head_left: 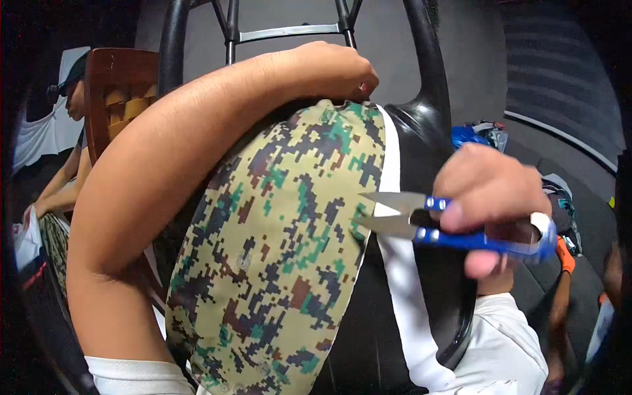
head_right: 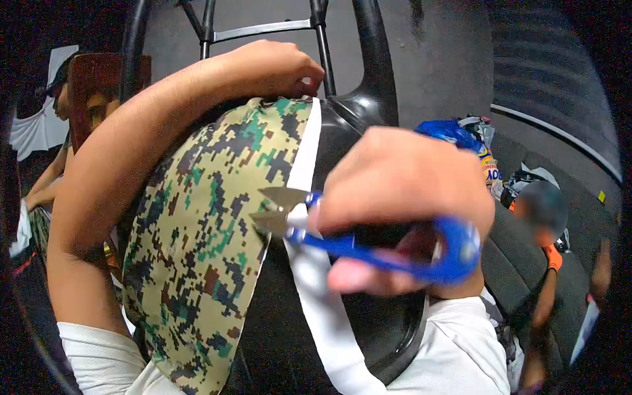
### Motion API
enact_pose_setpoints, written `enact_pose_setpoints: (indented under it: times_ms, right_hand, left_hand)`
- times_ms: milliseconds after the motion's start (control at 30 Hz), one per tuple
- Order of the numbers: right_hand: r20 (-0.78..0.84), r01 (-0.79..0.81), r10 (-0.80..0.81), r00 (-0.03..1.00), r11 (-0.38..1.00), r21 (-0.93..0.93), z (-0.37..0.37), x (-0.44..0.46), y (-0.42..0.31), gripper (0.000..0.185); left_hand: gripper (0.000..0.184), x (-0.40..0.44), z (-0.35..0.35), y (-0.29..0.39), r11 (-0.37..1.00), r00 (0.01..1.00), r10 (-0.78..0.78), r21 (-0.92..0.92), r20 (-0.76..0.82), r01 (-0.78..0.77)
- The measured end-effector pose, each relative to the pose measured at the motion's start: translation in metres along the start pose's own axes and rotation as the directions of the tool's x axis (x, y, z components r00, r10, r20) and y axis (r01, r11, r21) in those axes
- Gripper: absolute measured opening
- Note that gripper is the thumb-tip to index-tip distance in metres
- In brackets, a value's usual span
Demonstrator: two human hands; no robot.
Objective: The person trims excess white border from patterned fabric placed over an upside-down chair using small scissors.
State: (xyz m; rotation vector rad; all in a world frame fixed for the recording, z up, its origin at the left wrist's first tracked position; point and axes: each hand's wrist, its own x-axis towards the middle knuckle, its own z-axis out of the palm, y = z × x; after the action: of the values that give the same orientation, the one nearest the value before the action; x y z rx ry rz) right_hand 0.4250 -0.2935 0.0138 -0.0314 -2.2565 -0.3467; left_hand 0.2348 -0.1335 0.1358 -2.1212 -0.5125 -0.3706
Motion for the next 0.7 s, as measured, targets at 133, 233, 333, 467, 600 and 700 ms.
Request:
enact_pose_setpoints:
  times_ms: [133, 233, 333, 467, 600, 700]
  right_hand:
    - [0.093, 0.042, -0.025, 0.995, 0.982, -0.184, -0.001, -0.003, -0.029, 0.036]
    - [0.099, 0.066, -0.038, 0.994, 0.951, -0.302, -0.018, -0.023, -0.042, 0.031]
    - [0.055, 0.028, -0.014, 0.998, 0.965, -0.259, -0.032, -0.040, -0.052, 0.031]
    - [-0.024, -0.038, 0.035, 0.999, 0.988, -0.148, -0.050, -0.064, -0.053, 0.031]
    - [-0.059, -0.073, 0.071, 0.996, 0.997, -0.030, -0.027, -0.048, -0.020, 0.030]
    - [-0.099, -0.064, 0.063, 0.993, 0.998, -0.011, -0.018, -0.049, -0.017, 0.030]
  left_hand:
    - [0.022, -0.007, -0.012, 0.009, 0.997, 0.997, -0.060, -0.040, 0.043, 0.062]
    - [0.028, -0.007, -0.048, 0.036, 0.978, 0.984, -0.177, -0.105, 0.031, 0.179]
    - [0.040, -0.044, -0.098, 0.078, 0.936, 0.965, -0.263, -0.239, 0.009, 0.258]
    - [0.080, -0.122, -0.098, 0.140, 0.815, 0.987, -0.106, -0.580, -0.119, 0.017]
    - [0.102, -0.161, -0.071, 0.135, 0.900, 0.985, -0.082, -0.437, -0.155, 0.006]
    - [0.108, -0.171, -0.069, 0.134, 0.911, 0.990, -0.087, -0.410, -0.111, 0.034]
